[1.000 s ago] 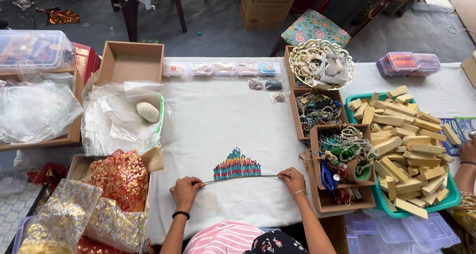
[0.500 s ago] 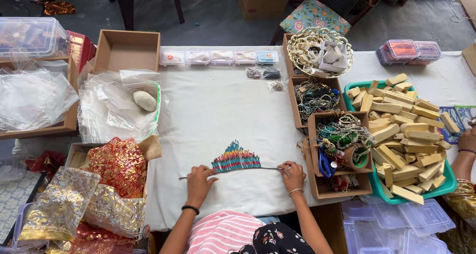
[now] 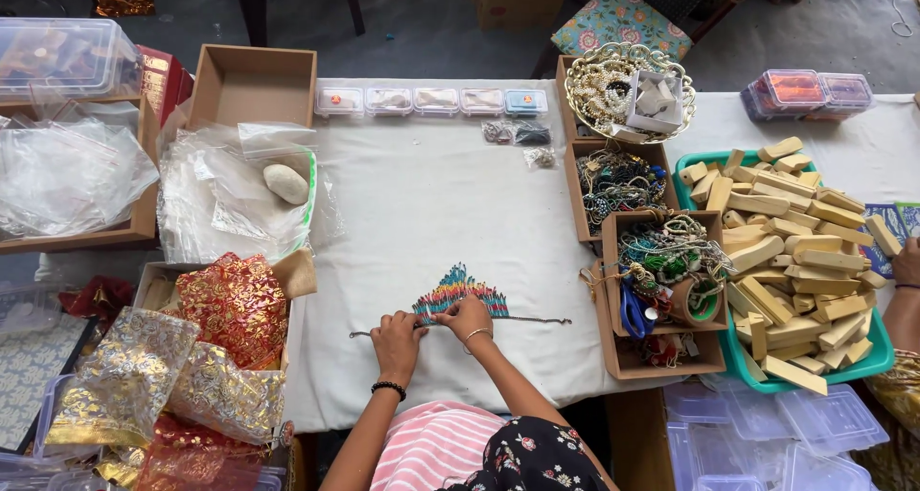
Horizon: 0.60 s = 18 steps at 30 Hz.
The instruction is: Sorting and organizing jewelry items and necklaces into plastic bags.
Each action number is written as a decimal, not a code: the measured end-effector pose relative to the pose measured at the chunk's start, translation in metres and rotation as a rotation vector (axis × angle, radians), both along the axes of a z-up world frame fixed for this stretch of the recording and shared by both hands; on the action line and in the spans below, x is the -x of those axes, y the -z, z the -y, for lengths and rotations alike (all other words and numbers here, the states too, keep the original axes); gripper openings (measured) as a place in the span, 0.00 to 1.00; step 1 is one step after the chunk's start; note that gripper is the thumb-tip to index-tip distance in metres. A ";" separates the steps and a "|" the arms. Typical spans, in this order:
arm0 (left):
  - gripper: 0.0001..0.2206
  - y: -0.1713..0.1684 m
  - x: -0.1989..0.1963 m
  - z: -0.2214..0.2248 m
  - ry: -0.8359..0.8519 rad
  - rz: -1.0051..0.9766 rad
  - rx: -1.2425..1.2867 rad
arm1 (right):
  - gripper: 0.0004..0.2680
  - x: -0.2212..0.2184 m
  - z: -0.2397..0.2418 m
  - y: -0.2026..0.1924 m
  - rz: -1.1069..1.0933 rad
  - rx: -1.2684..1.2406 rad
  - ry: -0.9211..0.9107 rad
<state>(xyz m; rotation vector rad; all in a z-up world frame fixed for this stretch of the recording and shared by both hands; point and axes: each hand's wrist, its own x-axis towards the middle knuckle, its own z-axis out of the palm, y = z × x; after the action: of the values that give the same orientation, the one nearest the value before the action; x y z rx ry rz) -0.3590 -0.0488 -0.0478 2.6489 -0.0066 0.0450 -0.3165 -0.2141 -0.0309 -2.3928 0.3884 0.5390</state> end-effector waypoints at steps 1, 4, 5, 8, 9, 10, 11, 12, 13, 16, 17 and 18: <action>0.10 0.002 0.001 -0.001 0.001 0.001 0.000 | 0.14 0.000 0.001 0.006 0.001 0.000 0.001; 0.07 0.005 0.003 -0.003 -0.037 -0.036 0.023 | 0.12 0.000 0.001 0.019 0.137 0.064 -0.069; 0.07 0.004 0.004 -0.004 -0.051 -0.061 0.030 | 0.12 0.000 0.001 0.019 0.132 0.058 -0.074; 0.06 0.005 0.003 -0.005 -0.070 -0.087 0.031 | 0.10 -0.001 0.000 0.017 0.106 0.044 -0.068; 0.06 0.007 0.003 -0.005 -0.070 -0.089 0.025 | 0.09 -0.001 0.000 0.016 0.083 0.037 -0.054; 0.06 0.007 0.003 -0.005 -0.070 -0.087 0.026 | 0.09 -0.001 0.001 0.019 0.085 0.037 -0.054; 0.06 0.006 0.003 -0.005 -0.080 -0.111 0.035 | 0.09 -0.002 0.001 0.022 0.043 0.018 -0.032; 0.06 0.006 0.002 -0.006 -0.090 -0.134 0.044 | 0.09 -0.003 0.001 0.025 0.002 -0.002 -0.011; 0.06 0.005 0.001 -0.006 -0.091 -0.131 0.043 | 0.09 -0.004 -0.001 0.022 0.005 -0.003 -0.012; 0.06 0.004 0.002 -0.006 -0.090 -0.133 0.041 | 0.09 -0.002 -0.008 0.007 0.000 0.076 0.015; 0.06 0.005 0.002 -0.006 -0.092 -0.136 0.035 | 0.10 -0.002 -0.011 -0.003 -0.025 0.127 0.042; 0.06 0.006 0.002 -0.006 -0.093 -0.139 0.029 | 0.11 -0.002 -0.015 -0.014 -0.049 0.178 0.067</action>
<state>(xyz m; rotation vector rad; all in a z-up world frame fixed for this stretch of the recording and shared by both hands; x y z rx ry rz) -0.3612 -0.0432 -0.0534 2.6161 0.1628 -0.1071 -0.3143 -0.1992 -0.0171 -2.5297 0.5573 0.5532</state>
